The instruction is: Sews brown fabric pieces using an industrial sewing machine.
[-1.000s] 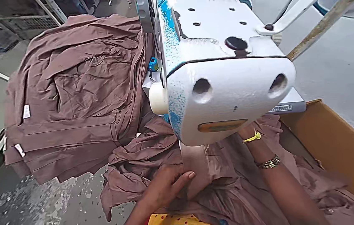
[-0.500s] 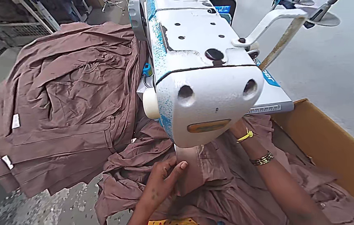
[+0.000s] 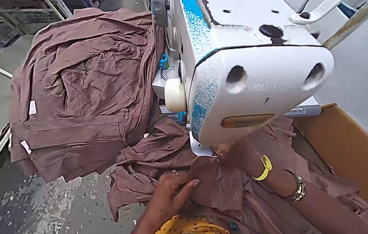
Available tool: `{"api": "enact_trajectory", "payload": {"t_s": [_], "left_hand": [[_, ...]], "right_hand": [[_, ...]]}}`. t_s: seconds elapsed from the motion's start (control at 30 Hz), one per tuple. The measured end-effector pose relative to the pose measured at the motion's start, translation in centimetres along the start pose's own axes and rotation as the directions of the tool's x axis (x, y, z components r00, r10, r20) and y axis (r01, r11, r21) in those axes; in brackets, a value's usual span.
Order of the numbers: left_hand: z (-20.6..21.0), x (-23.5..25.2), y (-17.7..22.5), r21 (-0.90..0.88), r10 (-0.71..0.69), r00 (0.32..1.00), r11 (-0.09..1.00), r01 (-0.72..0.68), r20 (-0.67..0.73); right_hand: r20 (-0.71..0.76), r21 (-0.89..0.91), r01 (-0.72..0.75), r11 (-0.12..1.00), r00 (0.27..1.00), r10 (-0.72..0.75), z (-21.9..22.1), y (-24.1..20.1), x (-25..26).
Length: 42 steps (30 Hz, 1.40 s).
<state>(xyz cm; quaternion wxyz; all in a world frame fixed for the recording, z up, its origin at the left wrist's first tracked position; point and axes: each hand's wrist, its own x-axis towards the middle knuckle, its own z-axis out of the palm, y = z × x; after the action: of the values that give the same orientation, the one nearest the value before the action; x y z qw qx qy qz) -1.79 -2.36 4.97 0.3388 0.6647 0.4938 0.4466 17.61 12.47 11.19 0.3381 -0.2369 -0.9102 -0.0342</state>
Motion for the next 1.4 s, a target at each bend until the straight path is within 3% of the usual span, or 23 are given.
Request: {"api": "enact_trajectory", "payload": {"t_s": [0.07,0.13,0.23,0.33,0.43,0.6,0.7,0.83,0.9,1.03,1.13,1.4], "left_hand": [[-0.3,-0.2,0.0,-0.131,-0.094,0.996,0.987,0.094,0.007],[-0.4,0.0,0.0,-0.241,-0.159,0.987,0.957,0.161,0.027],[-0.3,0.7,0.3,-0.342,-0.218,0.973,0.912,0.228,0.068],[-0.7,2.1,1.2,-0.455,-0.343,0.927,0.809,0.373,0.149],[-1.1,4.3,1.5,-0.487,-0.434,0.882,0.739,0.465,0.183],[-0.9,7.2,0.9,-0.128,-0.42,0.906,0.903,0.41,-0.062],[-0.7,7.7,0.6,-0.077,-0.394,0.913,0.919,0.387,-0.108],[-0.4,7.3,0.0,-0.086,-0.38,0.915,0.924,0.371,-0.138],[-0.1,7.3,-0.2,-0.101,-0.373,0.916,0.927,0.361,-0.151],[0.0,7.2,-0.4,-0.141,-0.399,0.904,0.914,0.38,-0.153],[0.1,7.1,-0.7,-0.158,-0.389,0.907,0.917,0.366,-0.159],[0.3,7.1,-0.8,-0.181,-0.383,0.904,0.919,0.351,-0.19]], "right_hand": [[0.013,0.274,-0.26,0.926,0.964,0.267,-0.1,0.9,-0.9],[0.15,0.446,-0.461,0.767,0.883,0.444,-0.2,1.8,-2.2],[0.495,0.513,-0.654,0.555,0.754,0.431,-0.5,2.1,-3.8],[0.502,0.545,-0.685,0.484,0.729,0.466,-0.6,1.9,-4.0],[0.41,0.513,-0.689,0.511,0.72,0.559,-0.5,2.0,-3.0],[0.281,0.42,-0.688,0.592,0.719,0.636,-0.5,2.8,-1.2],[0.22,0.36,-0.67,0.65,0.738,0.638,-0.1,2.9,-0.8],[0.261,0.272,-0.694,0.667,0.72,0.643,-0.6,3.5,-1.4],[0.204,0.161,-0.703,0.692,0.71,0.674,-1.8,5.7,-2.1],[-0.078,-0.229,-0.689,0.688,0.717,0.692,-2.8,12.5,-5.3],[-0.028,-0.334,-0.602,0.725,0.775,0.631,-2.4,15.4,-6.7],[0.006,-0.335,-0.587,0.737,0.781,0.624,-2.2,15.2,-6.2]]}}
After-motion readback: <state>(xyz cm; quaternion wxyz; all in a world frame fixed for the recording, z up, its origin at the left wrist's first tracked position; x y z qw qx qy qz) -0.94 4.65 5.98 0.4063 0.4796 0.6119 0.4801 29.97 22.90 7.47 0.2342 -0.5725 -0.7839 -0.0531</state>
